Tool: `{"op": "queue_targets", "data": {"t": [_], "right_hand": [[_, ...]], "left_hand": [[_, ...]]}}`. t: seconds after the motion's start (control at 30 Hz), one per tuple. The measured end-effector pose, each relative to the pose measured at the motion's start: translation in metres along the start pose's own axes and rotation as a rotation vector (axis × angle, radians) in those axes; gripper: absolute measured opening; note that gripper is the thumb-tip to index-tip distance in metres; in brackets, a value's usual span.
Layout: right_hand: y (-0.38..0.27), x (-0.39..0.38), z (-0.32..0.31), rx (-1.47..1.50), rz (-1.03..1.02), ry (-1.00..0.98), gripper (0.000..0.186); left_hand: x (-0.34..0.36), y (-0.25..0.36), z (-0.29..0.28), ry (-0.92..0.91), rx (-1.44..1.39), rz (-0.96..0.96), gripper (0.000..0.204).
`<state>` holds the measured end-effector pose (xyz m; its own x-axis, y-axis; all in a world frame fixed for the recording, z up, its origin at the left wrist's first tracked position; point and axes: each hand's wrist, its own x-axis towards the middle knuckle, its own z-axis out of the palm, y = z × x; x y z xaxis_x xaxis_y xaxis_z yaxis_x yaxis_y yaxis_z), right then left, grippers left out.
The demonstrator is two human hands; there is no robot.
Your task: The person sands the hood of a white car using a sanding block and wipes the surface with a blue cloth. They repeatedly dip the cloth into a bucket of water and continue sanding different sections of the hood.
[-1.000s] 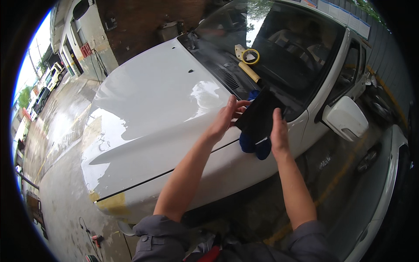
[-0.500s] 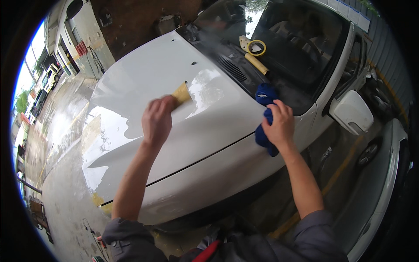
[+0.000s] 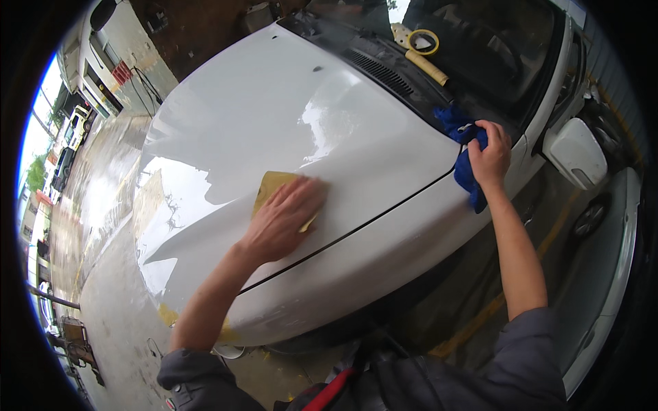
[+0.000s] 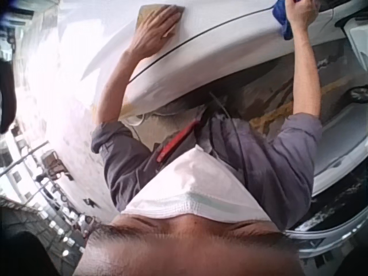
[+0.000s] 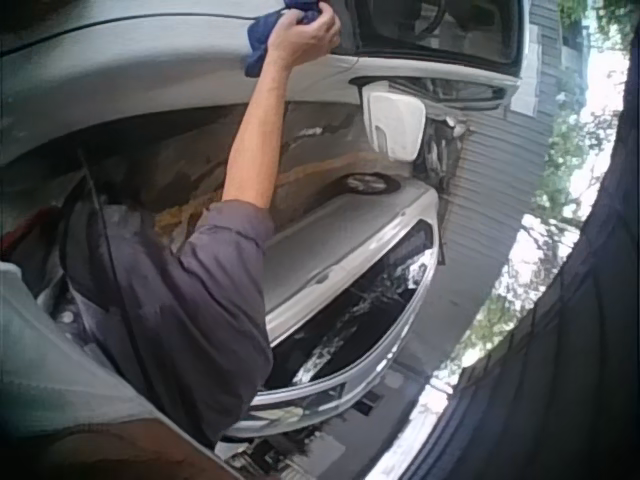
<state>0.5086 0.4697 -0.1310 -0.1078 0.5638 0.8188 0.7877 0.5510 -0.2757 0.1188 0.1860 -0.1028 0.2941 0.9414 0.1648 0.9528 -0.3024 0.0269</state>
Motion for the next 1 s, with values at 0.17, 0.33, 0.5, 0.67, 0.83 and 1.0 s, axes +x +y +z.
{"op": "queue_targets", "data": {"t": [0.17,0.33,0.5,0.67,0.83,1.0], "right_hand": [[0.008,-0.002,-0.005,0.13,-0.101,-0.061,0.034],[0.007,0.009,-0.005,0.182,-0.113,-0.123,0.032],[0.041,0.025,-0.029,0.4,-0.189,-0.418,0.04],[0.044,0.012,-0.015,0.421,-0.13,-0.262,0.04],[0.032,0.018,-0.01,0.423,-0.086,-0.256,0.04],[0.039,0.019,-0.023,0.384,-0.087,-0.255,0.04]], "left_hand": [[-0.019,-0.01,-0.003,-0.185,-0.143,0.091,0.07],[0.093,0.0,0.012,-0.029,-0.146,0.193,0.07],[0.01,-0.03,0.006,-0.205,-0.099,0.159,0.075],[-0.006,-0.048,0.002,-0.204,-0.057,0.215,0.077],[0.117,-0.009,0.008,0.003,-0.254,0.275,0.059],[0.015,-0.065,0.013,-0.06,-0.205,0.297,0.061]]}}
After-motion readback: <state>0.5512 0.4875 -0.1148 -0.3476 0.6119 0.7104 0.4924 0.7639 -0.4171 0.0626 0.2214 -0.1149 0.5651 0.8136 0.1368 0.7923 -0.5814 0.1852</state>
